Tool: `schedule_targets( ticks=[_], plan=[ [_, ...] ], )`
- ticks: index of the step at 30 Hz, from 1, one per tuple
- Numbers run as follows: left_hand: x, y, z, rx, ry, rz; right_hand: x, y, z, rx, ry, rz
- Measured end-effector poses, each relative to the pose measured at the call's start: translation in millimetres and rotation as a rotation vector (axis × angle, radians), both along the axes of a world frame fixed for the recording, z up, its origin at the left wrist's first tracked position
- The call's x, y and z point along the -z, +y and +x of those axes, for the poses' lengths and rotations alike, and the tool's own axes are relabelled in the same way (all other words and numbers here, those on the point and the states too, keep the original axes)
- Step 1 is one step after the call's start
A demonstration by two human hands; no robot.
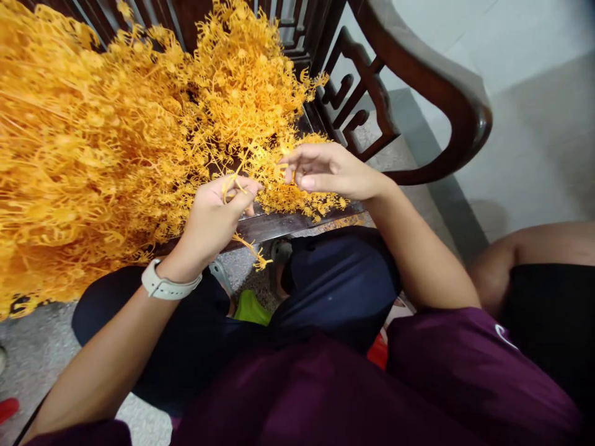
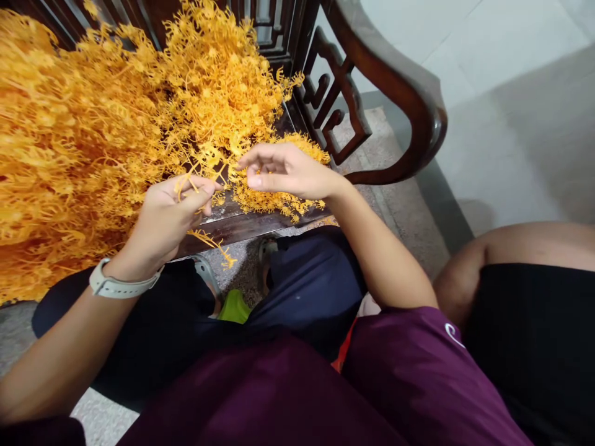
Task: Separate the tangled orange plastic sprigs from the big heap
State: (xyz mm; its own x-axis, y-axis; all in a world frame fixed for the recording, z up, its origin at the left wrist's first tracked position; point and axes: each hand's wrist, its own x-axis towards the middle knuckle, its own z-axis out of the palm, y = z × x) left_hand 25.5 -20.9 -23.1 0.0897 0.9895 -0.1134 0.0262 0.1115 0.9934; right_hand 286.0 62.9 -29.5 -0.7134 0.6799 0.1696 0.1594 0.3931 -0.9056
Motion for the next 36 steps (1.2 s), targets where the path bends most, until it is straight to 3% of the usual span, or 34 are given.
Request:
schedule_targets(
  ticks=[5, 10, 15, 20, 22, 26, 28, 32, 36],
  plan=[
    [-1.1, -1.8, 1.2, 0.015, 0.076, 0.099, -5.7, -17.5, -28.0, 0.049, 0.092, -0.012],
    [-18.1, -1.6, -1.7, 0.002, -0.187, -0.147, -2.3, -9.4, -20.3, 0.096, 0.014, 0.007],
    [-22.6, -2.7, -1.5, 0.158, -0.23, -0.242, -8.1, -5.9, -10.6, 0.228, -0.108, 0.237],
    [-4.8, -7.0, 3.3, 0.211, -0.076, -0.066, 3.4, -1.4, -27.3, 0.273, -0.288, 0.443],
    [-4.0, -11.3, 4.0, 0.214, -0.031, -0.009, 11.2, 10.6, -26.8, 0.322, -0.396, 0.494],
    [-14.6, -22.7, 5.5, 0.357, 0.009, 0.09, 22.7, 40.9, 1.2, 0.624, -0.571, 0.526],
    [-15.6, -24.4, 6.2, 0.319, 0.056, 0.122, 23.8, 46.2, 16.6, 0.698, -0.565, 0.461],
    [-7.0, -16.0, 4.2, 0.229, 0.074, 0.032, 17.3, 33.1, 23.5, 0.567, -0.523, 0.379],
    [-5.3, -8.7, -3.0, 0.152, 0.037, -0.082, 9.7, 21.6, 17.5, 0.372, -0.681, 0.342]
  ],
)
